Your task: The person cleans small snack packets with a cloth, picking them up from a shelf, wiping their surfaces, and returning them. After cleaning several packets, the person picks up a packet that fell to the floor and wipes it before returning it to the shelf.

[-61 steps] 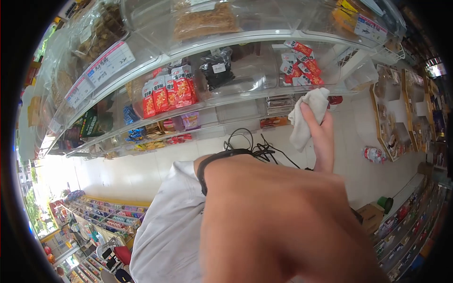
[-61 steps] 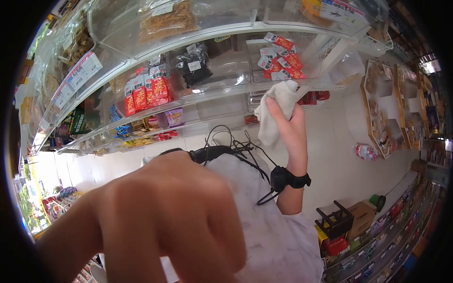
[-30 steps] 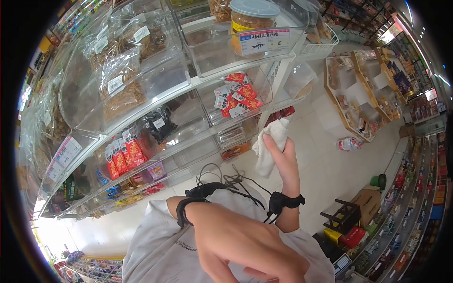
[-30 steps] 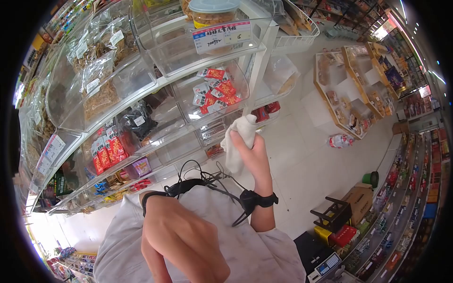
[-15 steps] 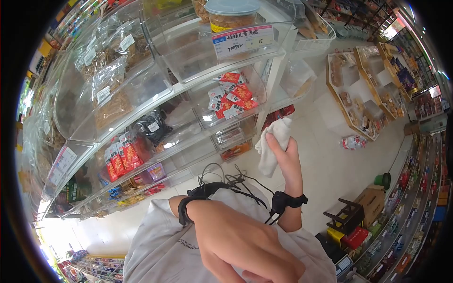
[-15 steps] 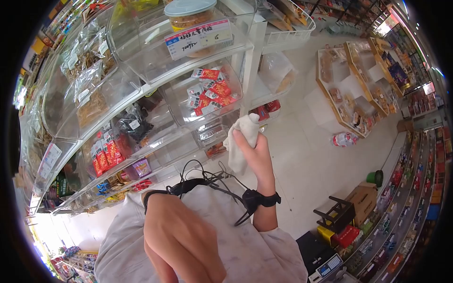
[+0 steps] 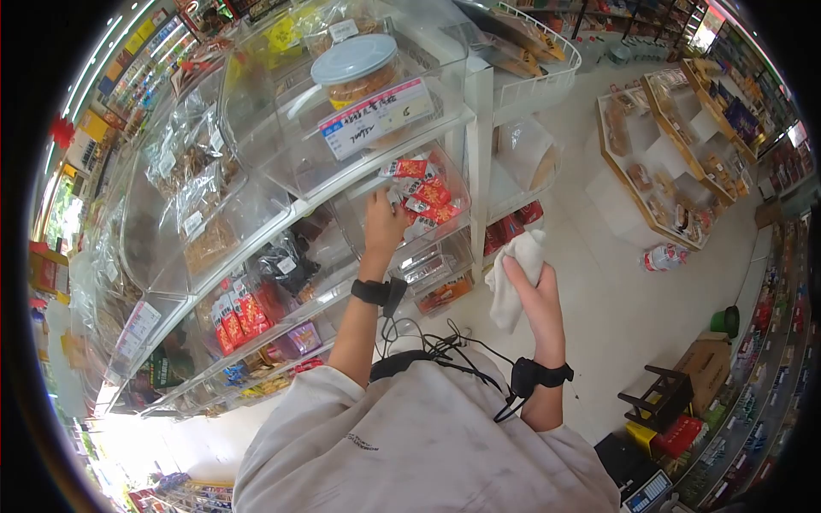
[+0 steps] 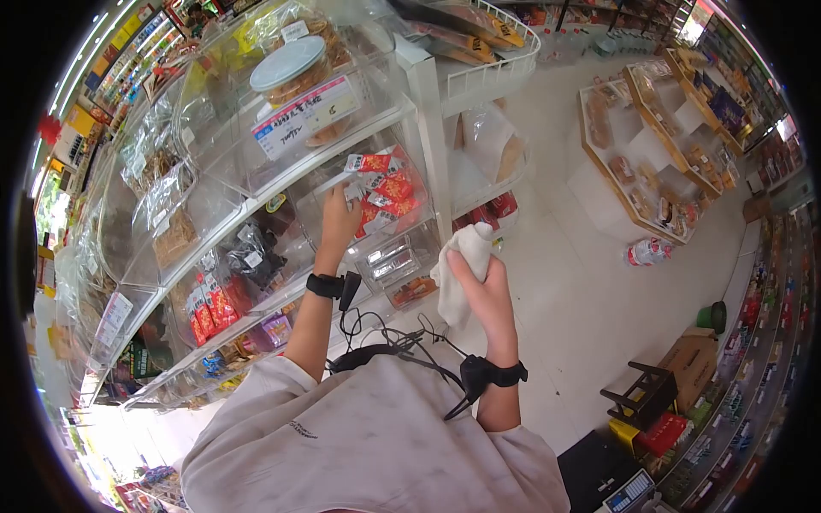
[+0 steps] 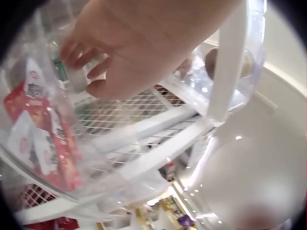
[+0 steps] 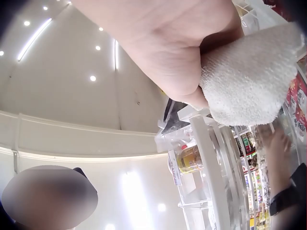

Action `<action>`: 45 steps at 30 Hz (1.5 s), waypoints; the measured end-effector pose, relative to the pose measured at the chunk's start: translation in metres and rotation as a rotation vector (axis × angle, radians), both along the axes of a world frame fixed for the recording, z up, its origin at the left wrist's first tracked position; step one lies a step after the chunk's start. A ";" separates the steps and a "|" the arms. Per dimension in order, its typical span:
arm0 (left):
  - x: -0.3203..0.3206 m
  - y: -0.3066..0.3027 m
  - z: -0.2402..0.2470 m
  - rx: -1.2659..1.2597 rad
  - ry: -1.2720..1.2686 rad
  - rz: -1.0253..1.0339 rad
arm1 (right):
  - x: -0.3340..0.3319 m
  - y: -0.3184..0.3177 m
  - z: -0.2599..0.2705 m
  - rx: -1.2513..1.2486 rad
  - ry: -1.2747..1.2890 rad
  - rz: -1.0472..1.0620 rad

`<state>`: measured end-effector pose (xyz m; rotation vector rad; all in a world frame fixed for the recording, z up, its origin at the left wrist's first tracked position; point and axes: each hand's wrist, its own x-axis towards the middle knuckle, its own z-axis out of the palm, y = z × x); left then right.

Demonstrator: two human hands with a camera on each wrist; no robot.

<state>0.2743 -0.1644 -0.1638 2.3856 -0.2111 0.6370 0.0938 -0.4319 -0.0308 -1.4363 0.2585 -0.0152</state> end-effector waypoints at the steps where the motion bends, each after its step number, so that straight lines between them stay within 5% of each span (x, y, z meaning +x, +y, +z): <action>1: 0.001 0.005 -0.024 0.084 0.016 0.102 | 0.001 -0.002 -0.001 -0.008 -0.009 -0.014; 5: 0.000 0.013 -0.035 -0.015 0.349 0.123 | 0.000 -0.014 -0.005 0.034 -0.014 -0.027; 8: -0.017 -0.002 0.019 -0.139 0.347 0.123 | 0.001 -0.013 -0.008 0.041 -0.011 -0.035; 14: -0.014 0.015 0.007 -0.167 0.124 0.161 | 0.015 0.011 -0.014 0.138 -0.051 -0.080; 21: -0.089 -0.024 0.133 -0.305 -0.085 -0.254 | 0.024 0.045 -0.014 0.006 -0.316 -0.209; 25: -0.134 -0.012 0.151 -0.792 0.378 -0.496 | 0.028 0.096 0.033 -0.241 -0.696 0.052; 29: -0.153 0.019 0.166 -0.805 0.382 -0.416 | 0.024 0.129 0.021 0.026 -0.386 0.193; 33: -0.161 0.046 0.150 -0.871 0.240 -0.381 | 0.019 0.156 0.039 0.063 -0.344 0.358; 45: -0.189 0.083 0.168 -1.028 0.179 -0.234 | 0.005 0.197 0.039 0.618 -0.134 0.326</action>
